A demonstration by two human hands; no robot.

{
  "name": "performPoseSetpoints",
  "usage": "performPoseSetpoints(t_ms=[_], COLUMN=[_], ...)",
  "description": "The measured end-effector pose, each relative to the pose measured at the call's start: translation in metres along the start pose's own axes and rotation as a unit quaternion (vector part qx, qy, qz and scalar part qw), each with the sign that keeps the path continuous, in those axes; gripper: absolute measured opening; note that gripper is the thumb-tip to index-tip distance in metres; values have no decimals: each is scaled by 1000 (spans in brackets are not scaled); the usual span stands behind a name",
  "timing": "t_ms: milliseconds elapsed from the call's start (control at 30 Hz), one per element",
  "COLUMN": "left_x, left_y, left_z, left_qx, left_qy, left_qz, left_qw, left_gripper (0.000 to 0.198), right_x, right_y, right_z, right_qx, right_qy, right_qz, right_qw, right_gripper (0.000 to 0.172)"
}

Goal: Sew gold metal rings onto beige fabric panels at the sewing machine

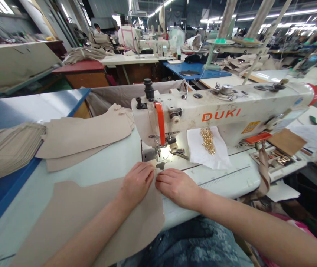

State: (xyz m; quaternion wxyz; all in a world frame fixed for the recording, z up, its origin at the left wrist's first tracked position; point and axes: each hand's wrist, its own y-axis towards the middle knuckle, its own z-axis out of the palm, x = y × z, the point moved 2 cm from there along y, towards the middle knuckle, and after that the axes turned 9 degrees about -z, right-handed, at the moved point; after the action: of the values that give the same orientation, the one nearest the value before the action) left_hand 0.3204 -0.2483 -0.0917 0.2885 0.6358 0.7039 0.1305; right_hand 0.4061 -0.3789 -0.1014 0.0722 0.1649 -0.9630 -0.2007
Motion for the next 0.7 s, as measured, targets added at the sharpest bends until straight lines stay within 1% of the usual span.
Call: performPoseSetpoints(t_ms=[167,367,533,700], left_x=[1,2,1,1], left_y=[0,-1,-2,-2], left_z=[2,2,1,1], left_qx=[-6,-1,2,-2], left_qy=[-6,-10,-3,-5], left_qz=[-3,-10,-9,-10], left_qw=[1000,1000,1000,1000], left_gripper=[20,19,19,20], right_x=[1,-3,-6,-6], right_y=[0,4,5,3], right_z=[-1,-3,0,0], right_qx=[-3,-21,-19,-18], right_qy=[-1,-24,-32,-33], right_qz=[2,21,2,3], right_qw=[1000,999,999,999], right_gripper=[19,15,17,18])
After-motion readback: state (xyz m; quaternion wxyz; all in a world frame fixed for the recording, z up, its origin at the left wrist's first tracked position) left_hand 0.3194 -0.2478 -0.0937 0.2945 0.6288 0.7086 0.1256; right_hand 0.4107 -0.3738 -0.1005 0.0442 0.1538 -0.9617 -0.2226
